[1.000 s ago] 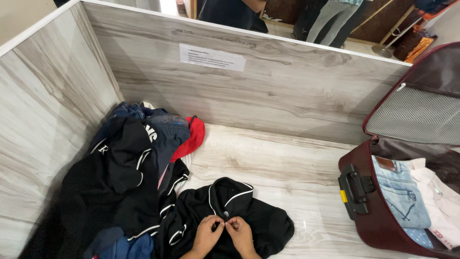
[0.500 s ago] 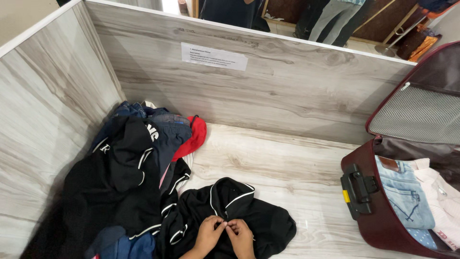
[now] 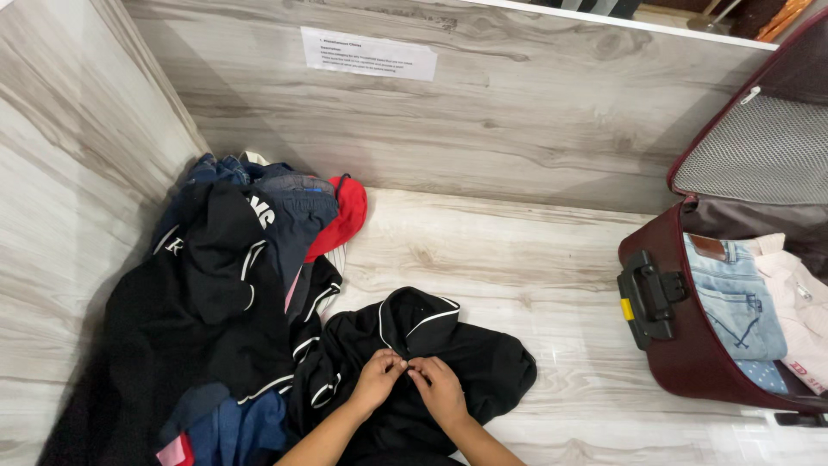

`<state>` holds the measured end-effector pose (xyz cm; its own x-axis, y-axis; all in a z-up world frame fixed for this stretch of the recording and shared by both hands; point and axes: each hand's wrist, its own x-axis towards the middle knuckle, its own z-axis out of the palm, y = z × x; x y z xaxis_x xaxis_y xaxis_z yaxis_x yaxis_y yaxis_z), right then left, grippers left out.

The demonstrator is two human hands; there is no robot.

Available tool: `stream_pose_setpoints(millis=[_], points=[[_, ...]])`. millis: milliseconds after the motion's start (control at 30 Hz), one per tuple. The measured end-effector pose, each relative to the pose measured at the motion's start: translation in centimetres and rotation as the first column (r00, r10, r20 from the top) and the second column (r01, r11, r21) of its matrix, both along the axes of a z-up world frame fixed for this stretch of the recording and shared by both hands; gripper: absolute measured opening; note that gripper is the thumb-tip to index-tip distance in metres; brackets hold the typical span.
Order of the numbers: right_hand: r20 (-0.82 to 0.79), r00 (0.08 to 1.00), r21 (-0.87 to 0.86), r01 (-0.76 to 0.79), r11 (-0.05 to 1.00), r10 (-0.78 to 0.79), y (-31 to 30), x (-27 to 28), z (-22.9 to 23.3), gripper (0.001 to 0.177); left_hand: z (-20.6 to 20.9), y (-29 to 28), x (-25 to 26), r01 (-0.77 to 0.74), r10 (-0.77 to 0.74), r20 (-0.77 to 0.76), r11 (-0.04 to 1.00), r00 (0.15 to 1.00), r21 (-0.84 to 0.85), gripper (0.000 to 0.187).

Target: The person buttons the collar of a black shirt by hand, spreads the shirt flat, folds in the sides and sleeves, and places the folded shirt into a suitcase alongside other clothes.

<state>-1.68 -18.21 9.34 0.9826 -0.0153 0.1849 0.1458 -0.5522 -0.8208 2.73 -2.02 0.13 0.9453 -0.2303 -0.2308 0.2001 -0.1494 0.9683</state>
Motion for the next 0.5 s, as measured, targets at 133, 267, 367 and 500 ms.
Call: stream_pose_setpoints(millis=[133, 267, 367, 500], points=[[0.071, 0.99, -0.152, -0.107, 0.983, 0.118, -0.2, 0.2, 1.4, 0.019, 1.2, 0.4, 0.2, 0.055, -0.054, -0.081, 0.998, 0.995, 0.009, 0.023], [0.029, 0.989, -0.21, -0.134, 0.968, 0.143, 0.1, 0.8, 1.7, 0.023, 1.9, 0.9, 0.6, 0.077, -0.076, -0.155, 0.997, 0.985, -0.001, 0.026], [-0.058, 0.994, -0.161, -0.098, 0.982, 0.09, 0.3, 0.7, 0.4, 0.023, 1.7, 1.1, 0.5, 0.103, -0.104, -0.141, 0.995, 0.984, -0.01, 0.027], [-0.241, 0.969, 0.14, -0.019, 0.99, 0.052, -0.2, 1.2, -2.7, 0.019, 0.8, 1.0, -0.2, 0.095, -0.096, 0.052, 0.995, 0.994, 0.018, 0.028]])
